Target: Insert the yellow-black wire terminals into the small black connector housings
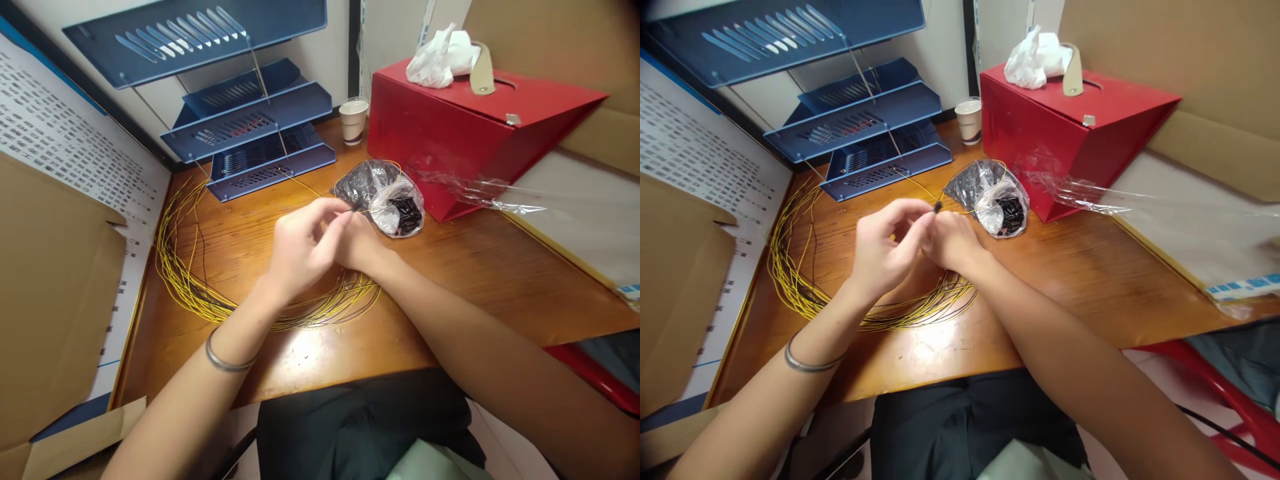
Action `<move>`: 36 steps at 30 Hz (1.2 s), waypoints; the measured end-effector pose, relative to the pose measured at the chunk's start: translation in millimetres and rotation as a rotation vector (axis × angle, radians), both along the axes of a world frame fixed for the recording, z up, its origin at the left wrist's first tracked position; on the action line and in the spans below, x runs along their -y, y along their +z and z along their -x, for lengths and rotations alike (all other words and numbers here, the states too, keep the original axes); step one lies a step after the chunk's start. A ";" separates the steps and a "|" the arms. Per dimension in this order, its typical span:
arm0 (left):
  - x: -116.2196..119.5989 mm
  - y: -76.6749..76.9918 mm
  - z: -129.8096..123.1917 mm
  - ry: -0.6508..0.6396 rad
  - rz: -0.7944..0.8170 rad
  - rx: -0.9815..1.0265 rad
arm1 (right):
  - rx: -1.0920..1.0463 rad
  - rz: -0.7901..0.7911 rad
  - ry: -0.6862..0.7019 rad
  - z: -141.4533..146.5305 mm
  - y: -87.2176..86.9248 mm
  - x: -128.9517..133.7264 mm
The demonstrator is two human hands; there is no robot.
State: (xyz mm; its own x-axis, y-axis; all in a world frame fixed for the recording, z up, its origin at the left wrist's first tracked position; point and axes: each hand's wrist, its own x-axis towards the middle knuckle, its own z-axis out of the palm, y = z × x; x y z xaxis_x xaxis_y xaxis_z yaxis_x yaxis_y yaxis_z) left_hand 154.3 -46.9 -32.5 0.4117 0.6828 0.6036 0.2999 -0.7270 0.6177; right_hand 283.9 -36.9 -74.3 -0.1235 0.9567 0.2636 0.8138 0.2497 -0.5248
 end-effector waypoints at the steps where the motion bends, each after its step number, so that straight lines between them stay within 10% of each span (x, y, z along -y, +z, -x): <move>1: 1.4 -5.7 9.2 0.013 0.081 0.066 | -0.006 -0.019 0.006 -0.7 1.8 2.5; 6: 1.9 -31.9 31.4 -0.009 0.439 0.252 | -0.342 -0.252 -0.147 0.7 0.5 7.9; 14: 4.4 -42.9 28.6 -0.073 0.574 0.250 | -0.912 -0.347 -0.160 11.9 7.6 7.9; 36: 12.0 -41.9 28.8 -0.196 0.635 0.274 | -0.903 -0.184 -0.069 19.8 8.0 16.0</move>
State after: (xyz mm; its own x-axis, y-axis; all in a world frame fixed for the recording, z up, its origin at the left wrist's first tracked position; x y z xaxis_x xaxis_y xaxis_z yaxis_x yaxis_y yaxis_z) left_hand 125.5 -58.9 -74.4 0.4535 0.8652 0.2142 -0.0261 -0.2273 0.9735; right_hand 264.0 -52.9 -66.3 0.2583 0.8877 0.3812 0.1313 0.3587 -0.9242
